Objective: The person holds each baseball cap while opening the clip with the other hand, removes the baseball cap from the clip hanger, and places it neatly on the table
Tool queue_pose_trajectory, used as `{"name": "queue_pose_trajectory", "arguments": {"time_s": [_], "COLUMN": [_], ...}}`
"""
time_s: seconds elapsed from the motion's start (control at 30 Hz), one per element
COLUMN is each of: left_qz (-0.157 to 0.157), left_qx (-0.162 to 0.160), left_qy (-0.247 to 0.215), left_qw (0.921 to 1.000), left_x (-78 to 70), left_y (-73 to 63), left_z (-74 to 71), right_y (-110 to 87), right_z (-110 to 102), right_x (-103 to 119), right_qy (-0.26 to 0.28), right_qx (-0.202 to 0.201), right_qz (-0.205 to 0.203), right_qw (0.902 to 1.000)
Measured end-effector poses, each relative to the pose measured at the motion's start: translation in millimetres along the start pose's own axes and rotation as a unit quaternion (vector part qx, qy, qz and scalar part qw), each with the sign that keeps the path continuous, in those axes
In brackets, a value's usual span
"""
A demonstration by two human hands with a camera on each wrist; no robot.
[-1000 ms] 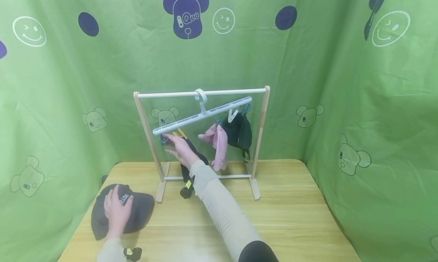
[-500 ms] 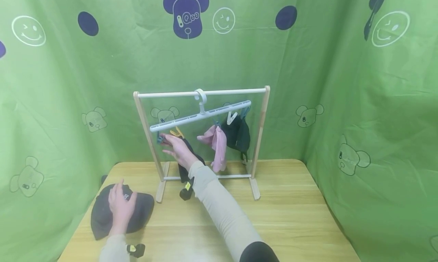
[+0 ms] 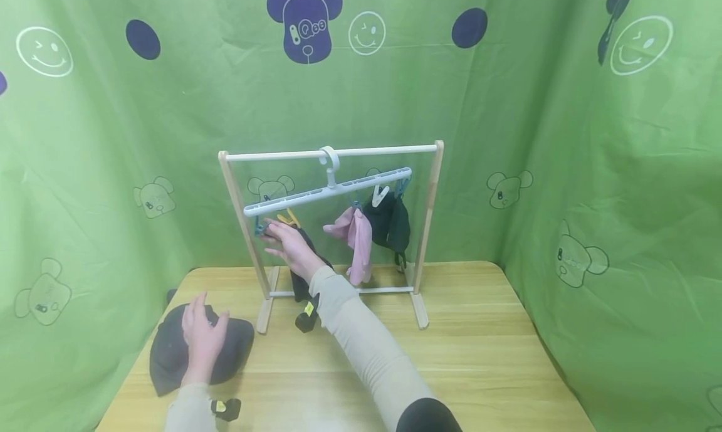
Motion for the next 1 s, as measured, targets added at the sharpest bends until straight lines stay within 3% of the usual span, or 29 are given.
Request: {"name": "queue_pose_trajectory", "arguments": {"time_s": [0.3, 0.53, 1.0], "left_qz": [0.008, 0.035, 0.054], "left_qx": [0.011, 0.002, 0.0], "left_qy": [-0.013, -0.033, -0.059], "left_qw": [0.9998, 0.9988, 0.9968], "left_x": [-6.5, -12.7, -26.0], "left_y": [0.6, 2.6, 5.1], "left_z": [4.6, 8.5, 14.8], "right_y": [-3.8, -6.4, -12.7], "right_z": [-1, -1, -8], "right_x": [1, -1, -1], "right_qy": [-0.004, -0.017, -0.047], "right_qx": [0.001, -0.002, 0.039], "right_qz": [0.003, 0.006, -0.004], "right_qw": [1.0, 0.9998, 0.9981]}}
Point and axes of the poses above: each hand's wrist, its own y-axis towards the middle knuckle, its own z-axis out of the palm, x = y × z, the point moved 1 cm from there along y, towards the middle knuckle, and after that the axes turned 14 degrees about -x, right-handed, at the moved point
